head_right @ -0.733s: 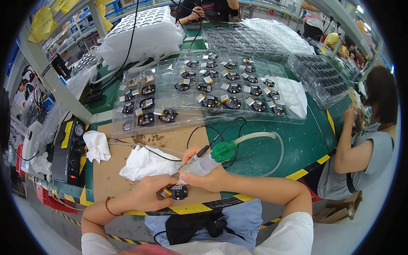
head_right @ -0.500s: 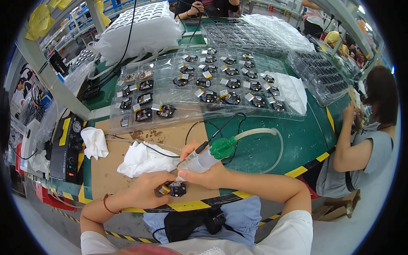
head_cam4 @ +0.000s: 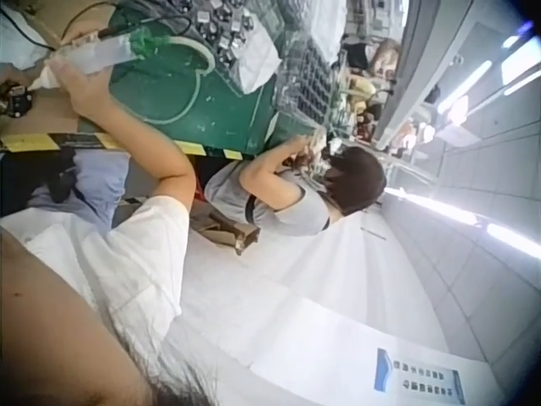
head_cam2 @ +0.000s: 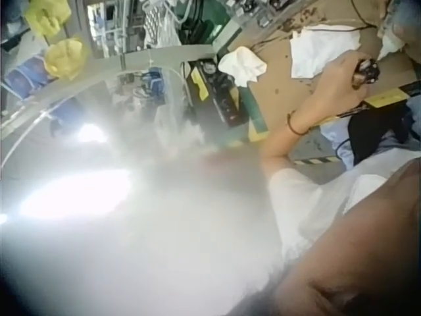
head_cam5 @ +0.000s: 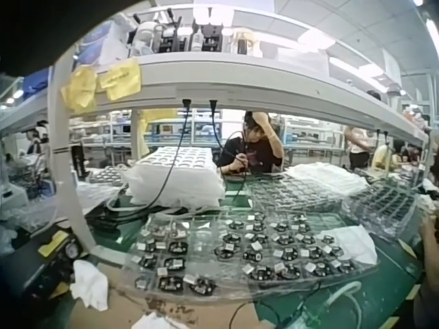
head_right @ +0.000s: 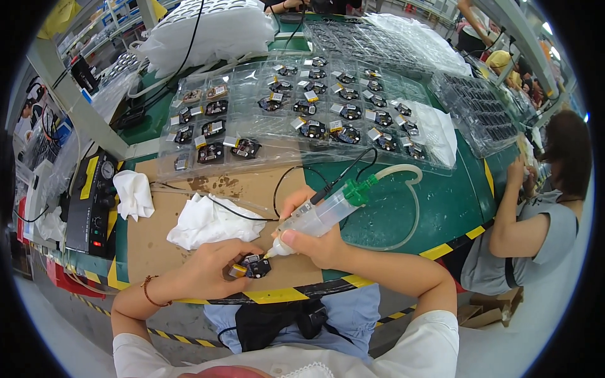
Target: The person picks up a smartwatch component from a tray, applies glue to its internal edges using a dispenser, and sets it back. They repeat this process for other components, occasionally wiping them with a cloth or turning them over before returning them to the tray.
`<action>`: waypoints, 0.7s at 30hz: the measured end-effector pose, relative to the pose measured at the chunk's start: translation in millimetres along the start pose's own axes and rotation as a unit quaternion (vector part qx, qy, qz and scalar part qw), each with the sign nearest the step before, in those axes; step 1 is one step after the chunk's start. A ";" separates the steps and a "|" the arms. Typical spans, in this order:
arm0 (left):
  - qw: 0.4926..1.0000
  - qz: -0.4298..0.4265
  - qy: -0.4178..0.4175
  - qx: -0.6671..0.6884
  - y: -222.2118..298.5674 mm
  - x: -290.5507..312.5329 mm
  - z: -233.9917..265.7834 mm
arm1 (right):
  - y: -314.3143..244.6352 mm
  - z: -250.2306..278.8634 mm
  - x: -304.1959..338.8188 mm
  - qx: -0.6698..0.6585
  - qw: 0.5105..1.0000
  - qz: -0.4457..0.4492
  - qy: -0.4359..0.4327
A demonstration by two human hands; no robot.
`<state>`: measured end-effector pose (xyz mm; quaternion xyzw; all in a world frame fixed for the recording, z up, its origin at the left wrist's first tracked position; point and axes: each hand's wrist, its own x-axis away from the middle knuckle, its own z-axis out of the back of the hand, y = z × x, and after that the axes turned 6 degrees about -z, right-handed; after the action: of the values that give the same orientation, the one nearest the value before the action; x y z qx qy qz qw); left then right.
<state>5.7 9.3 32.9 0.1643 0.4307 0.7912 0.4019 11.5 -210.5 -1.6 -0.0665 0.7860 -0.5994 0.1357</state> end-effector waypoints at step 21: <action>0.996 0.073 -0.044 0.025 -0.5 -0.8 5.7 | 2.7 -1.5 2.3 0.000 1.000 0.006 0.029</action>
<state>10.0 12.0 35.8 0.2395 0.4192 0.7995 0.3572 9.0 -209.0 -4.1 -0.0447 0.7900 -0.6004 0.1161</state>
